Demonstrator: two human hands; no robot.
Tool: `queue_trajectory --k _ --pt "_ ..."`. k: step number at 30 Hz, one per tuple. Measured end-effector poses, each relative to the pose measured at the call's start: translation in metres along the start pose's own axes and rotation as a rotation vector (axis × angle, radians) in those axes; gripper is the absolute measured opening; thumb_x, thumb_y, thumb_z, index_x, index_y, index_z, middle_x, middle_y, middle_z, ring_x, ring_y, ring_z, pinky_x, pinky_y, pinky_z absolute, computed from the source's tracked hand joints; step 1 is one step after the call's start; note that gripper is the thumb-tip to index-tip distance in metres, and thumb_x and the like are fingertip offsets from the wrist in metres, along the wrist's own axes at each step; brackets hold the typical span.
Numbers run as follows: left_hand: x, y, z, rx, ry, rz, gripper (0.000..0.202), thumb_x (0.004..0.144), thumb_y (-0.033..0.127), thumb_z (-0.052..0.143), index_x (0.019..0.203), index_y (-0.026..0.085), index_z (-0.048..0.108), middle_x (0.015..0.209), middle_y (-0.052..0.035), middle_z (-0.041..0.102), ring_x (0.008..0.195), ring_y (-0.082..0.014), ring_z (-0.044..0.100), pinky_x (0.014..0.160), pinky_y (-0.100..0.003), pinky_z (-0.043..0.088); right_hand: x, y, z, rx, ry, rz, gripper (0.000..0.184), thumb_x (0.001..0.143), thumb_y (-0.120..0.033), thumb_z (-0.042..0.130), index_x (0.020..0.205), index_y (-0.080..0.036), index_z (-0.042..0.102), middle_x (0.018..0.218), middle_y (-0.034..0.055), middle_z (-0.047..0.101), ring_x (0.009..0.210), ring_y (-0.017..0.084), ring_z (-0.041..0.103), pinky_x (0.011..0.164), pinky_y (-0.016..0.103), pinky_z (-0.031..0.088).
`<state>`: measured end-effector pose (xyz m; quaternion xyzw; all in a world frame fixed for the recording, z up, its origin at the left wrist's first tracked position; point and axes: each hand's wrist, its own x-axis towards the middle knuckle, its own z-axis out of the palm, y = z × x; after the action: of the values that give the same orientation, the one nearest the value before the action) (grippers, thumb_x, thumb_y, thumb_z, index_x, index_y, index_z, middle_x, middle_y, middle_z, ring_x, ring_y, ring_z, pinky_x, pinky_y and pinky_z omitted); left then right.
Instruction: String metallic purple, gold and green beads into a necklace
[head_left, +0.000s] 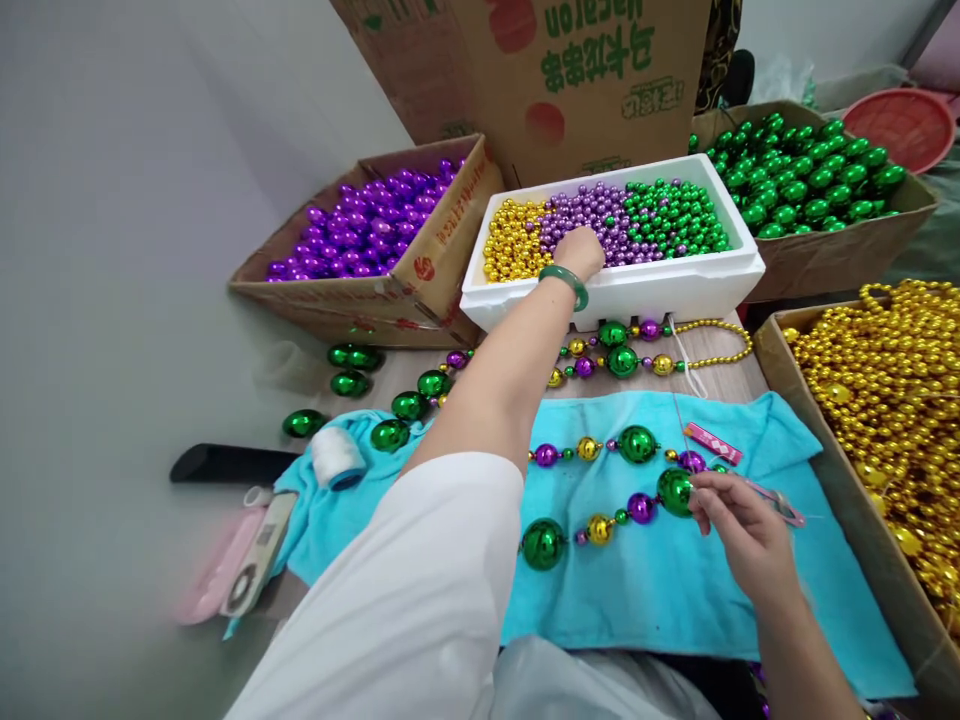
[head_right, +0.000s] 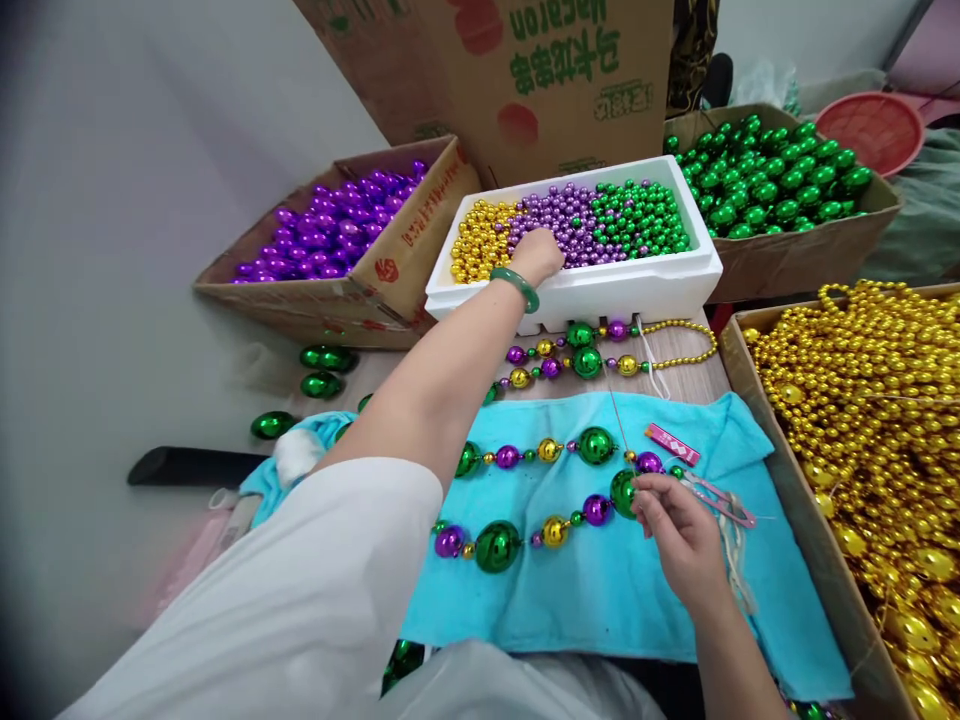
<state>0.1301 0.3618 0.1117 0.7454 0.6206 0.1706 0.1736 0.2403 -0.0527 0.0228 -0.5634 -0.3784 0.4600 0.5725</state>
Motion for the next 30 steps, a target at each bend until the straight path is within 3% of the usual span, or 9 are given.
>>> queue_trajectory --k 4,7,9,11,13,16,22,30 --pt "-0.021 0.011 -0.003 -0.219 0.115 0.041 0.024 0.072 -0.002 0.052 0.087 0.006 0.07 0.107 -0.0182 0.064 0.115 -0.0292 0.056 0.103 -0.043 0.038 -0.004 0.0 0.001 0.011 0.055 0.032 0.015 0.086 -0.033 0.066 0.093 -0.02 0.067 0.069 0.0009 0.062 0.057 0.01 0.055 0.049 0.02 0.045" --pt "-0.059 0.021 -0.013 -0.503 0.098 0.103 0.019 0.076 0.004 0.055 0.088 0.008 0.069 0.098 -0.0128 0.066 0.098 -0.0187 0.061 0.097 -0.035 0.045 -0.005 -0.001 0.002 0.034 0.103 0.034 0.014 0.085 -0.032 0.067 0.09 -0.02 0.066 0.067 0.0001 0.06 0.056 0.01 0.054 0.048 0.02 0.043" --pt "-0.097 0.026 -0.019 -0.939 -0.088 0.091 0.02 0.082 0.011 0.056 0.097 0.01 0.068 0.094 -0.0089 0.067 0.079 -0.0116 0.062 0.085 -0.029 0.05 -0.005 -0.003 0.004 0.041 0.148 0.004 0.013 0.084 -0.032 0.066 0.09 -0.02 0.067 0.066 0.0 0.06 0.056 0.01 0.053 0.048 0.019 0.043" --pt "-0.14 0.027 -0.023 -1.302 -0.338 0.055 0.018 0.082 0.015 0.06 0.098 0.012 0.068 0.093 -0.0064 0.067 0.073 -0.0082 0.062 0.079 -0.025 0.052 -0.005 -0.006 0.005 0.023 0.177 -0.038 0.013 0.084 -0.032 0.066 0.089 -0.02 0.067 0.065 -0.0001 0.059 0.055 0.01 0.053 0.047 0.019 0.043" --pt "-0.178 0.026 -0.025 -1.492 -0.491 -0.015 0.017 0.084 0.016 0.06 0.099 0.013 0.069 0.092 -0.0059 0.068 0.072 -0.0074 0.063 0.076 -0.022 0.053 -0.007 -0.009 0.006 -0.025 0.179 -0.074 0.012 0.084 -0.031 0.066 0.087 -0.019 0.068 0.065 -0.0001 0.059 0.055 0.01 0.053 0.047 0.02 0.043" --pt "-0.216 0.023 -0.024 -1.602 -0.572 -0.099 0.017 0.086 0.014 0.058 0.098 0.011 0.07 0.091 -0.0072 0.07 0.07 -0.0074 0.064 0.072 -0.02 0.054 -0.01 -0.012 0.007 -0.095 0.163 -0.11 0.012 0.084 -0.03 0.065 0.085 -0.019 0.068 0.068 0.0005 0.06 0.057 0.011 0.055 0.05 0.02 0.045" --pt "-0.236 0.018 -0.02 -1.667 -0.561 -0.2 0.019 0.089 0.014 0.054 0.1 0.012 0.07 0.093 -0.0082 0.072 0.07 -0.0084 0.066 0.073 -0.021 0.055 -0.019 -0.012 0.008 -0.145 0.155 -0.101 0.012 0.084 -0.031 0.064 0.082 -0.019 0.068 0.065 -0.0005 0.059 0.057 0.011 0.054 0.051 0.02 0.045" --pt "-0.245 0.014 -0.022 -1.654 -0.537 -0.14 0.017 0.088 0.02 0.059 0.098 0.013 0.071 0.093 -0.0073 0.071 0.07 -0.0077 0.064 0.069 -0.02 0.054 -0.025 -0.014 0.007 -0.148 0.154 -0.084 0.014 0.082 -0.032 0.065 0.08 -0.019 0.069 0.065 0.0004 0.06 0.056 0.012 0.055 0.051 0.021 0.046"
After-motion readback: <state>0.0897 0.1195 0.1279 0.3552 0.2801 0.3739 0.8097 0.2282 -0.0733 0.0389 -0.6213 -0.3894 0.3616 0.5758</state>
